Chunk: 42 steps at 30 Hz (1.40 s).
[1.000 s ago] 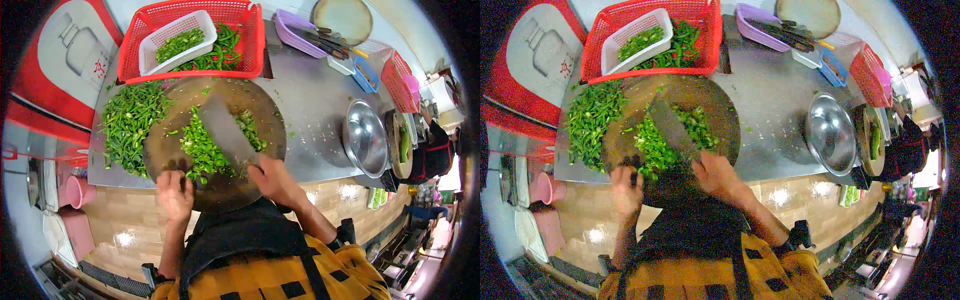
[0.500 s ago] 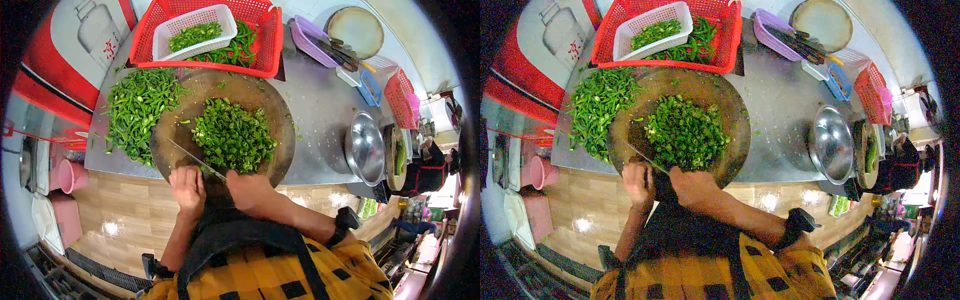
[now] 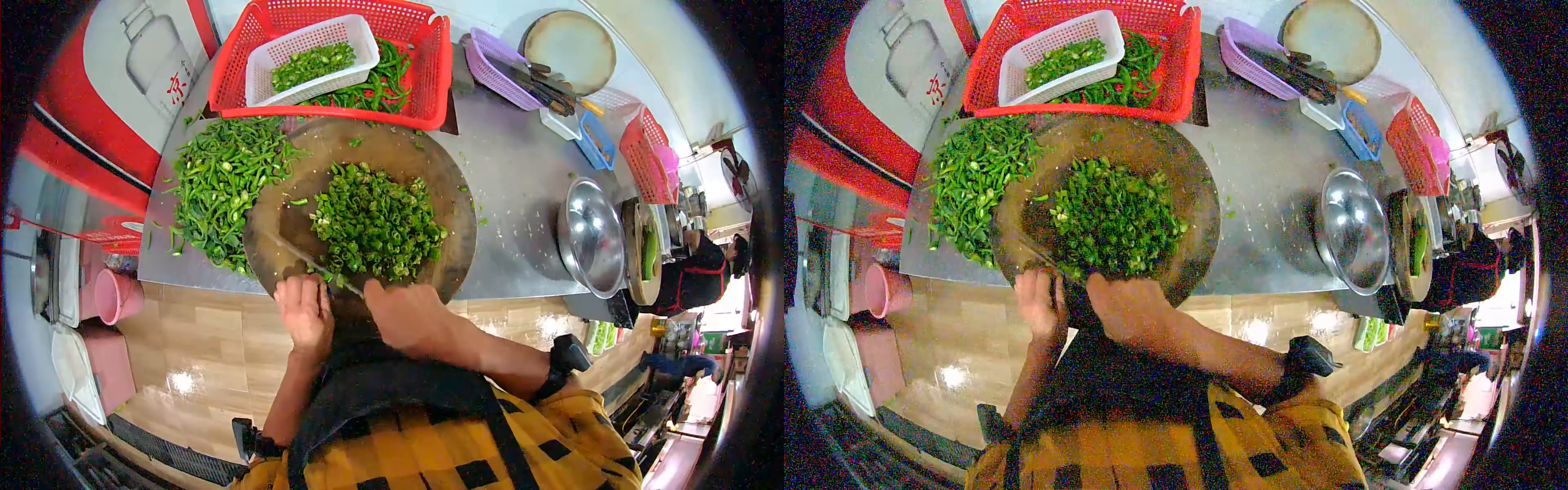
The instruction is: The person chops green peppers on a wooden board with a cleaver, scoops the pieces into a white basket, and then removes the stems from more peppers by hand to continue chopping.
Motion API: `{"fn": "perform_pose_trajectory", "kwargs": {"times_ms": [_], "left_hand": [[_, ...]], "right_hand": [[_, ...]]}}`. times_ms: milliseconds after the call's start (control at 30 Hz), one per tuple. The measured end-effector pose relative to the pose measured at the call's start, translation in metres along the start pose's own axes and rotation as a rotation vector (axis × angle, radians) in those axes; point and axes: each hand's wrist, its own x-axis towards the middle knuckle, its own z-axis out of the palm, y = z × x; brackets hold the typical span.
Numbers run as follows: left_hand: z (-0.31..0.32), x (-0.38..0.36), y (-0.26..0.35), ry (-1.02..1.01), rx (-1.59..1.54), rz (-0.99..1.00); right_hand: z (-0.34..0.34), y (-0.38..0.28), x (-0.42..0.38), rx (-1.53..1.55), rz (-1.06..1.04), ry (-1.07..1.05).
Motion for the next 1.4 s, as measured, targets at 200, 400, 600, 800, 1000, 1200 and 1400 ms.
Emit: {"fn": "perform_pose_trajectory", "kwargs": {"times_ms": [200, 400, 600, 800, 1000, 1200, 1400], "left_hand": [[0.003, -0.004, -0.005, -0.057, 0.033, 0.001], [-0.002, -0.004, 0.000, -0.013, -0.011, -0.023], [-0.002, -0.002, 0.000, -0.030, 0.002, -0.059], [-0.007, 0.001, -0.005, 0.013, 0.011, -0.033], [-0.008, 0.003, -0.002, -0.021, 0.078, -0.079], [-0.001, 0.001, -0.008, -0.004, 0.089, -0.069], [0.000, 0.001, -0.012, -0.005, 0.077, -0.042]], "right_hand": [[0.025, 0.001, 0.023, 0.081, -0.082, 0.110], [0.008, 0.018, 0.026, 0.082, 0.038, 0.154], [0.002, 0.012, -0.001, 0.017, -0.009, -0.050], [0.022, 0.015, 0.022, 0.100, -0.110, 0.065], [0.016, 0.030, 0.028, 0.121, -0.019, 0.105], [-0.003, 0.023, 0.007, 0.032, 0.028, -0.015], [0.021, 0.020, 0.014, 0.057, -0.087, 0.020]]}}
